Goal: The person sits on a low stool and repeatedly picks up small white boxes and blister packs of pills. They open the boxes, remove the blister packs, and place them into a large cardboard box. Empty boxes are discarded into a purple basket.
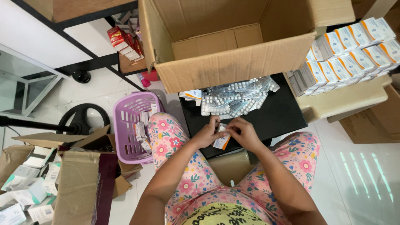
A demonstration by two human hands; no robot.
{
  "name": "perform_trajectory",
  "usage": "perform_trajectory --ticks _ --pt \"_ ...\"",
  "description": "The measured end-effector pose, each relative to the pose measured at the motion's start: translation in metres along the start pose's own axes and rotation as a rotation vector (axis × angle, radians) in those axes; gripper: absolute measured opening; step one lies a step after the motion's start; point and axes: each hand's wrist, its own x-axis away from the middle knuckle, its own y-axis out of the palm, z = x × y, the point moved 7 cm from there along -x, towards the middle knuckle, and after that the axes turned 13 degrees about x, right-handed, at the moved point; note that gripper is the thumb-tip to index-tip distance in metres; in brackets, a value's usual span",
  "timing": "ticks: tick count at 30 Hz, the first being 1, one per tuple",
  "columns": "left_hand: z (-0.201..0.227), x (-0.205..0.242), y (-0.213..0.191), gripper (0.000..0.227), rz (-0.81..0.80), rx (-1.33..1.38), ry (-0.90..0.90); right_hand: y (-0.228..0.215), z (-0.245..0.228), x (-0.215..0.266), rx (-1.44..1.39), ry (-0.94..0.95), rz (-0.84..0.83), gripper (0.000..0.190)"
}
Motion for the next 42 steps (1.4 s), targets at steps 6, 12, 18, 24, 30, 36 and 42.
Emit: perform_trajectory --ticks 6,12,18,24,30,36,42 --pt "0.023 0.000 0.007 0.066 0.037 -0.233 -0.097 -0.017 -0.025 0.002 0.060 -0.150 -0.037 0.020" --pt "0.060 -0.029 0.016 0.053 -0.039 0.122 -0.236 -0.049 -0.021 0.001 -0.085 -0.012 -0.057 0.019" --pt "0.111 -0.107 0.060 0.054 -0.220 -0.086 -0.196 -0.130 -0.009 0.014 0.092 -0.185 0.280 0.021" --pt "0.180 -0.157 0.111 0.095 -0.014 -0.450 0.479 -0.174 0.074 0.032 0.022 0.324 0.744 0.024" --pt "0.168 -0.184 0.148 0.069 0.090 -0.607 0.315 -0.189 0.104 0.043 -0.042 0.291 0.951 0.018" --pt "0.172 -0.214 0.160 0.061 0.110 -0.487 0.430 -0.184 0.142 0.044 -0.428 0.315 1.046 0.038" --pt "0.204 -0.309 0.188 0.049 0.144 -0.850 0.612 -0.180 0.185 0.057 -0.659 0.480 1.248 0.047"
